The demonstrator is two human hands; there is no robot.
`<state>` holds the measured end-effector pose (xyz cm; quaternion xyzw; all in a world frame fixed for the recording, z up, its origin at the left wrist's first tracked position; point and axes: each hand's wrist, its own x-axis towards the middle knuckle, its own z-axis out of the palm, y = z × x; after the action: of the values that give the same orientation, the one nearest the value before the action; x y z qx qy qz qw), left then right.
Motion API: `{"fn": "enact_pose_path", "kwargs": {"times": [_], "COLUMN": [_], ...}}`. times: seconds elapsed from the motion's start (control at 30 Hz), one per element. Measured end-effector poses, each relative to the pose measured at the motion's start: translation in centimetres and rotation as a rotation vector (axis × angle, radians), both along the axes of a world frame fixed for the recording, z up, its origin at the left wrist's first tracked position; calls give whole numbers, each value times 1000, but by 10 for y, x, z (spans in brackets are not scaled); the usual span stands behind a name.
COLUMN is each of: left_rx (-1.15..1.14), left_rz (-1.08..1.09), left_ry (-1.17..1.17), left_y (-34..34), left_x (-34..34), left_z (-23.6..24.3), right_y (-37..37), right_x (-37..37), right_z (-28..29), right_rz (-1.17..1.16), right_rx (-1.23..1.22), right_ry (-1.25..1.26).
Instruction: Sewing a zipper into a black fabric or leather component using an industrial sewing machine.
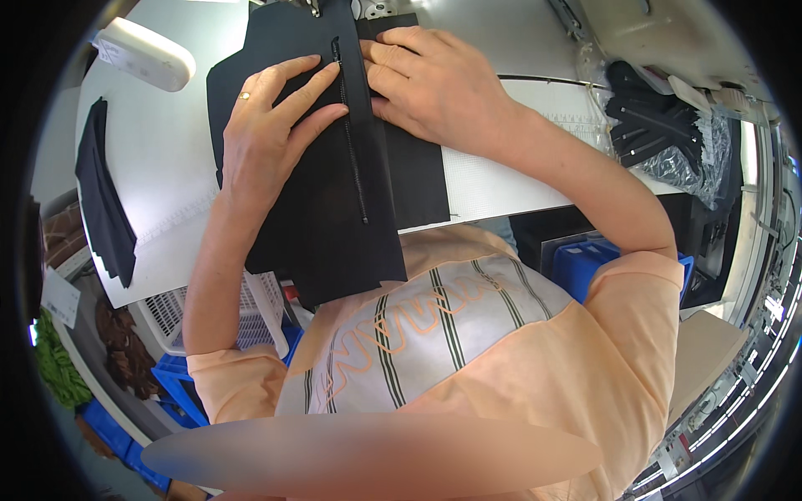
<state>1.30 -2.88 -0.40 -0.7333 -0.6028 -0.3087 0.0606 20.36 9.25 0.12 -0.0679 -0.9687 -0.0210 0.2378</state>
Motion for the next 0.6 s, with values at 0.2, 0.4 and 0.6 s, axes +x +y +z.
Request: {"fn": "enact_pose_path", "kwargs": {"times": [0.2, 0.4, 0.6], "left_rx": [-15, -49, -16], "left_rz": [21, 30, -2], "left_ry": [6, 42, 56], "left_y": [-1, -2, 1], "left_x": [3, 2, -1], "left_z": [1, 3, 1], "right_y": [-2, -3, 16], "right_x": [2, 0, -4], "right_z": [0, 1, 4], "right_rz": [-25, -27, 74], "right_rx": [-6, -11, -87], "right_ry": [-10, 10, -21]}}
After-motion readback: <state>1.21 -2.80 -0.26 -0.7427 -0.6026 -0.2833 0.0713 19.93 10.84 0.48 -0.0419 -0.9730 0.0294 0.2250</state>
